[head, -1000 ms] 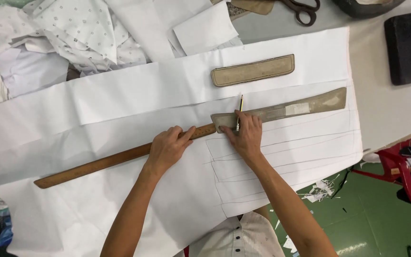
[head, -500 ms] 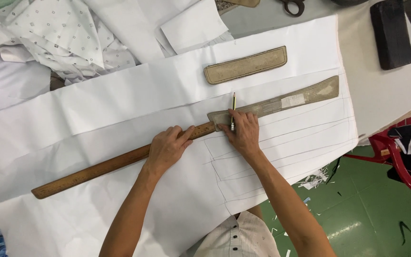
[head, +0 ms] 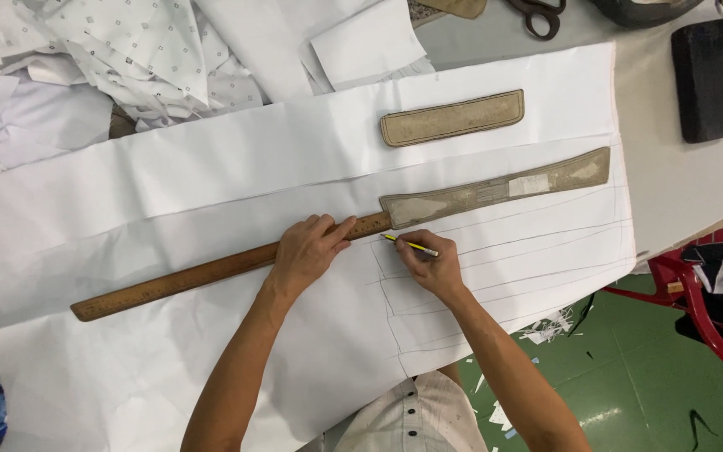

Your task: The person uses a pencil and a wooden ruler to draw straight lines on a large sheet of white paper. They also use a curved template to trace and draw curved lines, creating a pattern on the paper.

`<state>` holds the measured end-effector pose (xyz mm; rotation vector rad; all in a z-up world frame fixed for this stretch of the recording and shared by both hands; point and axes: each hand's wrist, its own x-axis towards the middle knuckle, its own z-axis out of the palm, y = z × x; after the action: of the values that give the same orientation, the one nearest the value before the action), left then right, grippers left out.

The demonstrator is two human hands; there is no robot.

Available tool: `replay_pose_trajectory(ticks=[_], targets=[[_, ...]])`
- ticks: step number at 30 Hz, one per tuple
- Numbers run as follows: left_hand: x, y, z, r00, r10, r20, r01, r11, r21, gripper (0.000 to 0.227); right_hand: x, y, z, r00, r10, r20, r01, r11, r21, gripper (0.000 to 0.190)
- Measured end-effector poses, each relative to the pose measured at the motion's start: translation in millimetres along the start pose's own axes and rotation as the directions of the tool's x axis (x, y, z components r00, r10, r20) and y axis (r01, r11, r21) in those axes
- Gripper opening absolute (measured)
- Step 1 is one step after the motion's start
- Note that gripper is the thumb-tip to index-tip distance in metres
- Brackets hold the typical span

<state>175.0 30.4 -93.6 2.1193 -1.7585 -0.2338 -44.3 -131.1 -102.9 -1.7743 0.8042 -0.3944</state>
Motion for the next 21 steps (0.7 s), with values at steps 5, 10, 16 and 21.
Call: replay_pose_trajectory(ticks=[5,10,16,21], targets=[[-1,1,0,1.0,-0.02,0.011,0.02,1.0,-0.006,0.034,2,-12,0,0.999,-0.006,0.037,0.006,1.0,0.014,0.008],[0,6,-5,0.999,-0.04,0.006,0.04,0.999,-0.022,0.031,6,-21,0,0.998,0.0,0.065,-0.001,1.0,0.008,0.01],[-2,7,-11,0.998,-0.061,-0.029,0.062,0.998,0.032,0.032,11,-29,-4,0.991,-0.06,0.123,0.066,0.997,-0.046,0.01],[-18,-20,-30,0.943,-0.181,-0.281,0.288,0.866,0.408,0.033,22,-23,-16,0.927,-0.223,0.301,0.268,0.957,-0.114,0.008]])
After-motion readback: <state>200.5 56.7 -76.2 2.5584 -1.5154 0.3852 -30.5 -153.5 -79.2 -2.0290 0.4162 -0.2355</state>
